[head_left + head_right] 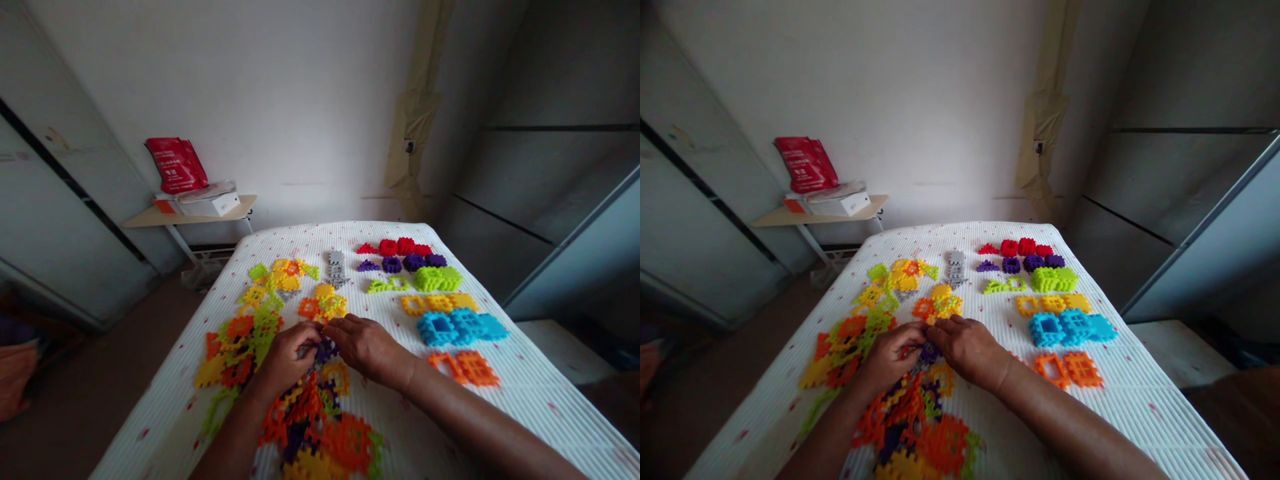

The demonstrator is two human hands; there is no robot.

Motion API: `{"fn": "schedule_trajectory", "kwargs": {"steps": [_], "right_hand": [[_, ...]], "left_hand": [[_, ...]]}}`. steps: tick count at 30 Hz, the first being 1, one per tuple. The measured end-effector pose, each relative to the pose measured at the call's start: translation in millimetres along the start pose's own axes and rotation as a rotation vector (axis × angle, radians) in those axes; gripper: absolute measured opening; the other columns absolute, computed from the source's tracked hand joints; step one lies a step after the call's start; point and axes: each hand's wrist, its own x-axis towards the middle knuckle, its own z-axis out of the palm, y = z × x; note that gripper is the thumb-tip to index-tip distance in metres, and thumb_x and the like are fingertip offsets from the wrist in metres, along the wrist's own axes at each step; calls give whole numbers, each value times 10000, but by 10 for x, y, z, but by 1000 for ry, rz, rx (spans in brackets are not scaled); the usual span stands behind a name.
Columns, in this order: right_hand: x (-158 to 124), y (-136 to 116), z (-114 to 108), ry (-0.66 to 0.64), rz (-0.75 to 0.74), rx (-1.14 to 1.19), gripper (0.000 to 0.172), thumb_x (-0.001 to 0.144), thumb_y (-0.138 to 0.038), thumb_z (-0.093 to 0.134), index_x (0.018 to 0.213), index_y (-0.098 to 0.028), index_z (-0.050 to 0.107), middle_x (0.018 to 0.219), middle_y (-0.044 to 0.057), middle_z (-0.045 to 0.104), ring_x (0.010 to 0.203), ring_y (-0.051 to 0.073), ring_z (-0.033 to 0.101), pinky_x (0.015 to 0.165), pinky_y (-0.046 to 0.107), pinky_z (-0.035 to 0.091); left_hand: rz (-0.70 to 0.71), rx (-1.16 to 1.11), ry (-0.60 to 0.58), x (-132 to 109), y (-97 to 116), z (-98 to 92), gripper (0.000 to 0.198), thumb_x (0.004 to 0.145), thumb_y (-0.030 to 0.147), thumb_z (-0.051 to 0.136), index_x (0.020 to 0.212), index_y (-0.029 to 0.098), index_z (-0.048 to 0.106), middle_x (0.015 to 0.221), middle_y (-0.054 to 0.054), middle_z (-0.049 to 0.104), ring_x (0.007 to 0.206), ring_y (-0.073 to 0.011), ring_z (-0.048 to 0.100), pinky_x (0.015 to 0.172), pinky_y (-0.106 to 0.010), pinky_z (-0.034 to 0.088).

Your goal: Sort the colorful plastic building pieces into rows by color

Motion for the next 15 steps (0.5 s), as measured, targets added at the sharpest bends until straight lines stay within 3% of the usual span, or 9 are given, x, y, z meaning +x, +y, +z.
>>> {"fn": "schedule_trajectory", "kwargs": {"steps": [7, 12, 15], "right_hand": [[-10, -40, -1, -40, 26, -12, 481, 798, -140, 542, 1266, -153, 436, 1133, 106, 582, 978, 217, 533, 837, 320, 452], [0, -28, 27, -12, 57, -49, 320, 864, -148, 455, 1183, -151, 483, 1081, 103, 601, 941, 210, 543, 805, 320, 453], [1, -23, 25, 13, 41, -55, 365, 866, -157, 458, 1230, -140, 446, 1100, 115, 601, 967, 213, 540, 805, 328, 445]], "left_hand": [[-137, -188, -48, 22, 11, 81, 174, 701, 105, 502, 820, 187, 600, 777, -13, 658, 741, -144, 634, 705, -246, 502], [-249, -456, 21, 38, 30, 57, 121, 630, 133, 580, 739, 179, 553, 831, -12, 627, 753, -139, 619, 691, -229, 476], [-322, -576, 32, 42, 59, 27, 139, 612, 155, 633, 714, 177, 541, 849, -9, 621, 726, -128, 608, 664, -218, 462]]}}
